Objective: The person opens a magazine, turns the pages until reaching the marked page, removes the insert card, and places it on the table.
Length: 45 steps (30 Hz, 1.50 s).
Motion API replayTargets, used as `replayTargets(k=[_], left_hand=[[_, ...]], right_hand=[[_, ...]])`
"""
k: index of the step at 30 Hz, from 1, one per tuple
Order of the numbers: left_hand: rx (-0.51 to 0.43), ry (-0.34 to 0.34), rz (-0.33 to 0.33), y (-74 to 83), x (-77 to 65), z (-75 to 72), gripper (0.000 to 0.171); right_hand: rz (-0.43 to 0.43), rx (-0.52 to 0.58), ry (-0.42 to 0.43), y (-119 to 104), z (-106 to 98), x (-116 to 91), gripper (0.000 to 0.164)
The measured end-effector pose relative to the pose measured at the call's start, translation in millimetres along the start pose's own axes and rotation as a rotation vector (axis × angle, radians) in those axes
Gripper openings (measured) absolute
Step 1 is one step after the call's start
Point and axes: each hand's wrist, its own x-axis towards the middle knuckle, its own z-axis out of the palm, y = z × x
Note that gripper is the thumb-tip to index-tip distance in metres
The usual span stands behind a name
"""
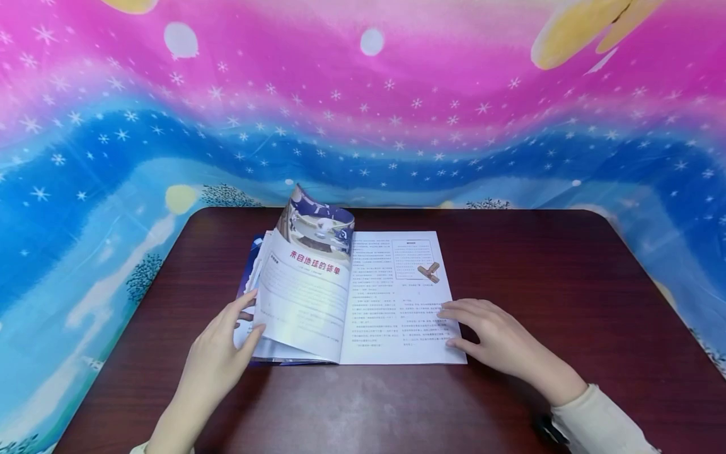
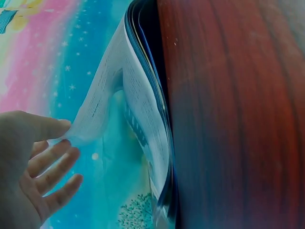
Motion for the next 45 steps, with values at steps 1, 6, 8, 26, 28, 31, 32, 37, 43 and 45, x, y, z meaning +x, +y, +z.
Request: replayTargets(k=[1,6,8,26,28,31,32,37,43,45], left_hand=[[0.002,-0.03,-0.023,-0.8,-0.4,-0.9,0.07],[0.022,-0.18,-0.127,-6.5,-1.0,-4.9,0.078],[0.033,-0.218,-0.152,-9.9,-1.5,-6.0,0.079],[0.109,-0.343,-0.126,-33.5,-4.1,-8.1,0.046],[0.098,-0.356,-0.092,-35.8,-2.3,-7.3,0.044],[0.072,-0.386,-0.036,-39.6,0.5,-5.2,0.041],[0.066,-0.399,-0.019,-41.0,1.5,-4.1,0.04],[0.044,-0.431,0.051,-46.6,6.3,1.4,0.042],[-0.003,-0.455,0.114,-50.7,10.7,7.3,0.047],[-0.015,-0.467,0.13,-51.0,11.1,9.6,0.047]], right_hand=[[0.01,0.002,-0.015,0,1,-1,0.048],[0.042,0.01,-0.072,1,3,-3,0.05],[0.052,0.007,-0.097,1,3,-4,0.051],[0.081,0.008,-0.181,0,2,-3,0.054],[0.079,0.012,-0.183,2,2,-3,0.055],[0.08,0.024,-0.191,4,2,-2,0.055],[0.081,0.03,-0.195,5,2,-2,0.055],[0.091,0.064,-0.22,9,2,-1,0.056],[0.09,0.08,-0.229,10,3,0,0.057],[0.089,0.081,-0.229,10,3,0,0.057]])
